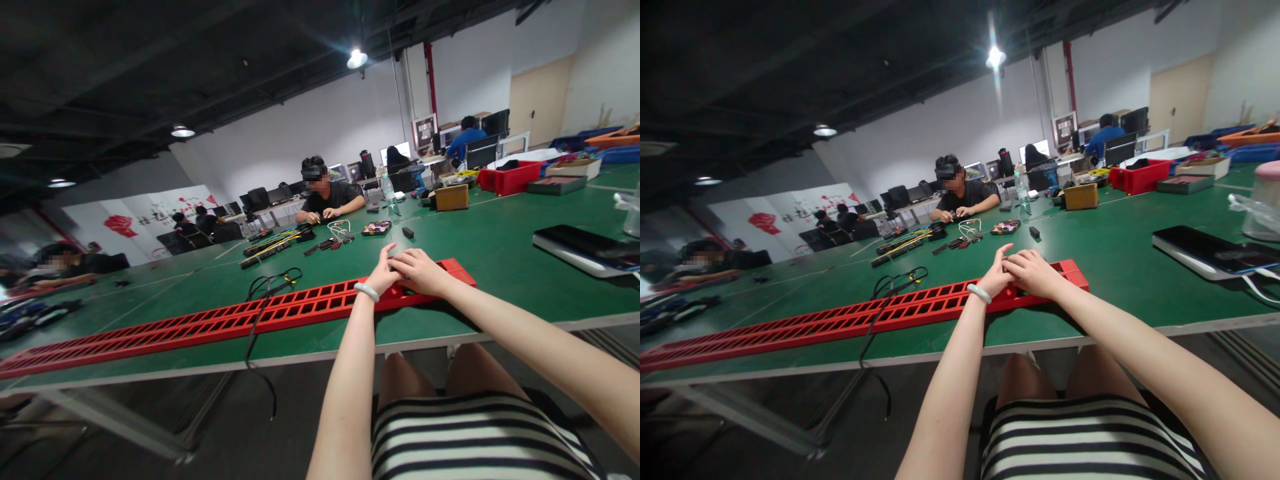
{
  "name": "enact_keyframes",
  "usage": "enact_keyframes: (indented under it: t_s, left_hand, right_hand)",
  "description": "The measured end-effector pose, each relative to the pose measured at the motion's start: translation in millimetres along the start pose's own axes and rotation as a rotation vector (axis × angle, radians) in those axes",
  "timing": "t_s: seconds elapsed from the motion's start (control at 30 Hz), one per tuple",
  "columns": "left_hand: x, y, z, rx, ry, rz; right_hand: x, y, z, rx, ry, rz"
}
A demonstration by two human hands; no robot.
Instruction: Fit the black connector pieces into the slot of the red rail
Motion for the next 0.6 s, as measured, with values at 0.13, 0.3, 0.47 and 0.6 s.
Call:
enact_keyframes:
  t_s: [0.13, 0.3, 0.47, 0.6]
  left_hand:
    - [-2, -4.8, -2, 0.067, 0.046, -0.198]
    - [1, -8.1, 1, 0.075, 0.032, -0.383]
    - [6, -5.6, 4, 0.053, 0.005, -0.474]
    - [18, -3.3, 9, 0.08, 0.069, -0.429]
  right_hand:
    - [1, 0, 0, -0.014, 0.0, 0.068]
    - [-6, 1, -1, -0.116, -0.012, 0.211]
    - [-26, 4, -8, -0.217, -0.095, 0.256]
    - [-55, 17, -22, -0.29, -0.287, 0.233]
Point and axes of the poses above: each hand's wrist, its own z-axis towards the middle knuckle, its own y-axis out of the back of the hand, x = y × z, the point moved 4 cm from there along z, towards the middle knuckle, and after that the axes turned 10 degrees about x, right-handed, at the moved point
